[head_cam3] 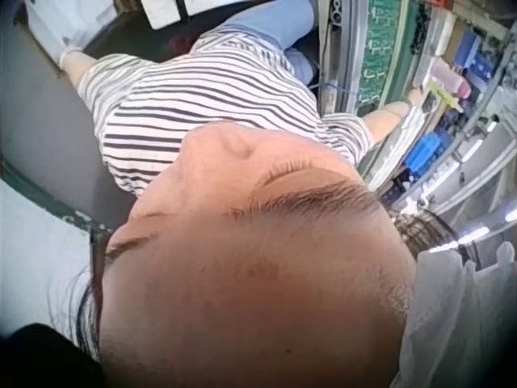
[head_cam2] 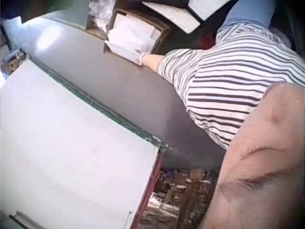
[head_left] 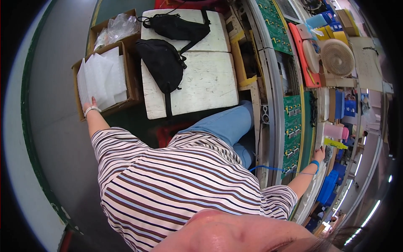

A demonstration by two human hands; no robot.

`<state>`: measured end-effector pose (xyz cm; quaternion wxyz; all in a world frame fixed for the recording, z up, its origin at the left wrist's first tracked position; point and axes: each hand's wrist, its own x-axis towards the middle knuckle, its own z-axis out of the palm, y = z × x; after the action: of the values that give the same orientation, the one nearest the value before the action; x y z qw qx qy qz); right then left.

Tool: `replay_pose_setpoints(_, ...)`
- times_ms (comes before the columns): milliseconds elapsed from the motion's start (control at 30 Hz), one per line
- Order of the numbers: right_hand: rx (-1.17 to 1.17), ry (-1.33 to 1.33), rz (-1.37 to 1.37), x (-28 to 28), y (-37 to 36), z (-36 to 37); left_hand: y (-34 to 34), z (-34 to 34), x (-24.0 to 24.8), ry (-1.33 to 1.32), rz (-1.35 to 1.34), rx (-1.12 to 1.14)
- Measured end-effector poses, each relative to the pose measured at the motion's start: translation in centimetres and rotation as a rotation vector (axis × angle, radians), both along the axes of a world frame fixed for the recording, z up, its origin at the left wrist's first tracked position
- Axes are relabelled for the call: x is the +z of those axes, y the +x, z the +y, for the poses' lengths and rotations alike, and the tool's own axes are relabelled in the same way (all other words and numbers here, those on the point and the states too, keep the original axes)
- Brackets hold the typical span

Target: Insert small electronic components into circuit boards on an assembly line.

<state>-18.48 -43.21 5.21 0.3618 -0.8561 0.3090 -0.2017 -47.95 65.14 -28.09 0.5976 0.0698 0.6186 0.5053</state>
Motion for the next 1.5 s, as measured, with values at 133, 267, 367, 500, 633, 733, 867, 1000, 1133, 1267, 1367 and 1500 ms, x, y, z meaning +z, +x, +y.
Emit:
replay_pose_setpoints(133, 0.075, 0.450, -0.153, -1.9, -1.1, -2.0, -7.9, 8.6, -1.7, -0.303, 0.919, -0.789)
replay_pose_setpoints(267, 0.111, 0.450, -0.320, 4.1, -10.2, -2.5, 5.9, 1.8, -0.3, 0.005, 1.207, -0.661)
replay_pose_setpoints(367, 0.150, 0.565, -0.353, 0.3, -5.1, 5.7, 6.5, 9.4, 1.8, 0.703, 1.194, -0.694)
replay_pose_setpoints(500, 0.173, 0.478, -0.295, 3.8, -10.7, 11.2, 31.1, -13.4, 15.9, 0.850, 0.008, -1.283)
replay_pose_setpoints(633, 0.233, 0.490, -0.218, 4.0, -11.4, 14.9, 39.1, -35.1, 26.7, 1.298, -0.280, -1.906)
replay_pose_setpoints(733, 0.311, 0.424, -0.218, 2.9, -13.4, 14.8, 42.4, -51.7, 31.0, 1.666, -0.437, -2.230)
replay_pose_setpoints(867, 0.307, 0.418, -0.225, 1.3, -16.0, 14.4, 46.8, -68.4, 31.1, 2.212, -0.424, -2.254)
replay_pose_setpoints(1000, 0.268, 0.341, -0.089, 0.8, -17.9, 13.3, 54.7, -78.4, 27.6, 2.525, 0.100, -2.004)
replay_pose_setpoints(1133, 0.249, 0.098, -0.020, -0.4, -18.4, 12.7, 58.6, -82.4, 25.2, 2.616, 0.559, -1.953)
replay_pose_setpoints(1267, 0.298, -0.112, 0.024, -1.9, -18.4, 13.0, 57.9, -83.7, 24.6, 2.699, 0.504, -1.892)
replay_pose_setpoints(1367, 0.440, -0.384, 0.026, -2.5, -17.1, 13.7, 56.9, -83.0, 25.4, 2.570, 0.445, -1.989)
replay_pose_setpoints(1500, 0.519, -0.454, -0.021, -3.7, -15.6, 14.6, 56.5, -80.5, 25.9, 2.352, 0.411, -2.120)
